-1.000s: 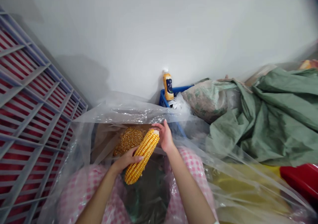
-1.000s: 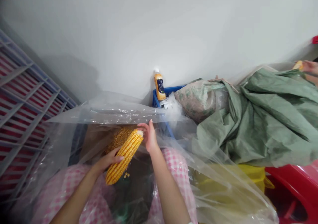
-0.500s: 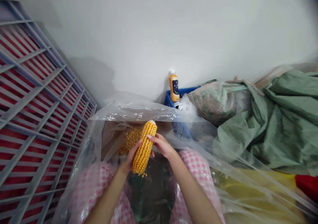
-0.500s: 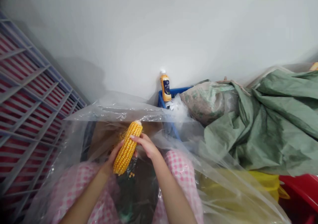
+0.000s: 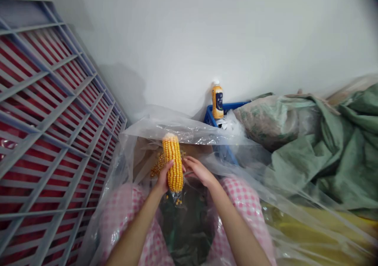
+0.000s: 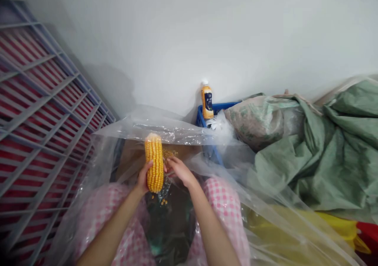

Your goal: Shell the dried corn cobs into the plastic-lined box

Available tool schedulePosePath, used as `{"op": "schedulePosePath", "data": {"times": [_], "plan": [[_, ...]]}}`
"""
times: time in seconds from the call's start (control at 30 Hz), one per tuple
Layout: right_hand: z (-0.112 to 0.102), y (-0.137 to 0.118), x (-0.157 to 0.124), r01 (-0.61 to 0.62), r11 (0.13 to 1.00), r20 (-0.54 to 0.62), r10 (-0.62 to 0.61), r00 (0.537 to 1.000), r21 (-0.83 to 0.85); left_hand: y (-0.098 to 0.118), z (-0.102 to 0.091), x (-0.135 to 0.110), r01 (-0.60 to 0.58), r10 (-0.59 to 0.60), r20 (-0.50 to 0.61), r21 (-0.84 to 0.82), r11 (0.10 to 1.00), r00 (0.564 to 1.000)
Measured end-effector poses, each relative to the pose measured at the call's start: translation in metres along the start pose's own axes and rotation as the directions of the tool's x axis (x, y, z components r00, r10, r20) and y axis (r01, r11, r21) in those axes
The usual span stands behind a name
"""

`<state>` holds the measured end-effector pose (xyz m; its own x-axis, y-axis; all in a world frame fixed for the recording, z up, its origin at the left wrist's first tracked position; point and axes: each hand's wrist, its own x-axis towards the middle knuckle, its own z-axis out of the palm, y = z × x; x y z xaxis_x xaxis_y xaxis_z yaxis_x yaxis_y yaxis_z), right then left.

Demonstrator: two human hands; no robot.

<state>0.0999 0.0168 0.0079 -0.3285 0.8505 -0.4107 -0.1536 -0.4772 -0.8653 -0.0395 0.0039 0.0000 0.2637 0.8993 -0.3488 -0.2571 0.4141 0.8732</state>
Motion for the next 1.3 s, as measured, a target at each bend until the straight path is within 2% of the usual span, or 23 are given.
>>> {"op": "schedulePosePath", "data": {"times": [0.1,0.23,0.37,0.53,0.73,0.8,0.87,0.9,0.93,1.0,1.03,1.1,1.17,1.23,1.27,1.3], "plan": [[0.005,0.009,-0.002,-0.082,0.995,0.112,0.087,0.990,-0.050,0.004,-0.004,0.003,-0.099,0.089,-0.090,-0.116,0.988,0.992],[0.015,0.018,-0.001,-0.115,0.991,0.213,0.098,0.972,0.068,0.007,-0.004,0.003,-0.159,0.127,-0.212,-0.143,0.977,0.969],[0.017,0.021,0.002,-0.197,0.974,0.278,0.159,0.947,0.113,0.006,-0.005,0.003,-0.162,0.135,-0.133,-0.217,0.963,0.982],[0.018,0.025,0.002,-0.232,0.955,0.284,0.174,0.943,0.185,0.004,-0.007,0.003,-0.146,0.140,-0.041,-0.280,0.949,0.989],[0.020,0.022,-0.001,-0.192,0.969,0.296,0.140,0.945,0.156,0.010,-0.003,-0.001,-0.181,0.184,-0.027,-0.368,0.912,0.983],[0.019,0.018,-0.001,-0.131,0.988,0.252,0.108,0.962,0.077,0.011,-0.002,-0.001,-0.186,0.193,-0.024,-0.407,0.894,0.981],[0.015,0.011,-0.003,-0.030,0.992,0.125,0.045,0.991,-0.122,0.011,-0.001,0.001,-0.184,0.188,-0.036,-0.454,0.872,0.981],[0.013,0.006,-0.005,0.021,0.962,0.046,-0.009,0.999,-0.271,0.011,-0.001,0.002,-0.180,0.183,-0.041,-0.481,0.858,0.982],[0.011,-0.001,-0.008,0.055,0.897,-0.032,-0.077,0.997,-0.439,0.011,0.000,0.003,-0.174,0.177,-0.044,-0.509,0.843,0.983],[0.011,-0.019,-0.022,0.063,0.661,-0.128,-0.236,0.963,-0.748,0.011,0.000,0.004,-0.164,0.166,-0.047,-0.556,0.815,0.985],[0.014,-0.029,-0.033,0.020,0.523,-0.172,-0.316,0.933,-0.852,0.010,-0.001,0.005,-0.158,0.163,-0.043,-0.574,0.803,0.986],[0.023,-0.052,-0.064,-0.068,0.283,-0.194,-0.445,0.874,-0.957,0.009,-0.003,0.005,-0.144,0.154,-0.034,-0.595,0.791,0.987],[0.039,-0.072,-0.102,-0.039,0.132,-0.110,-0.592,0.799,-0.991,0.008,-0.006,0.006,-0.139,0.135,-0.050,-0.594,0.792,0.990],[0.056,-0.088,-0.140,0.130,0.014,0.080,-0.720,0.689,-0.991,0.007,-0.009,0.006,-0.140,0.109,-0.088,-0.584,0.800,0.990],[0.063,-0.093,-0.156,0.222,-0.056,0.183,-0.774,0.607,-0.973,0.006,-0.010,0.006,-0.144,0.102,-0.106,-0.579,0.802,0.989],[0.070,-0.096,-0.169,0.247,-0.084,0.204,-0.832,0.516,-0.965,0.006,-0.011,0.005,-0.145,0.097,-0.113,-0.576,0.804,0.989]]}}
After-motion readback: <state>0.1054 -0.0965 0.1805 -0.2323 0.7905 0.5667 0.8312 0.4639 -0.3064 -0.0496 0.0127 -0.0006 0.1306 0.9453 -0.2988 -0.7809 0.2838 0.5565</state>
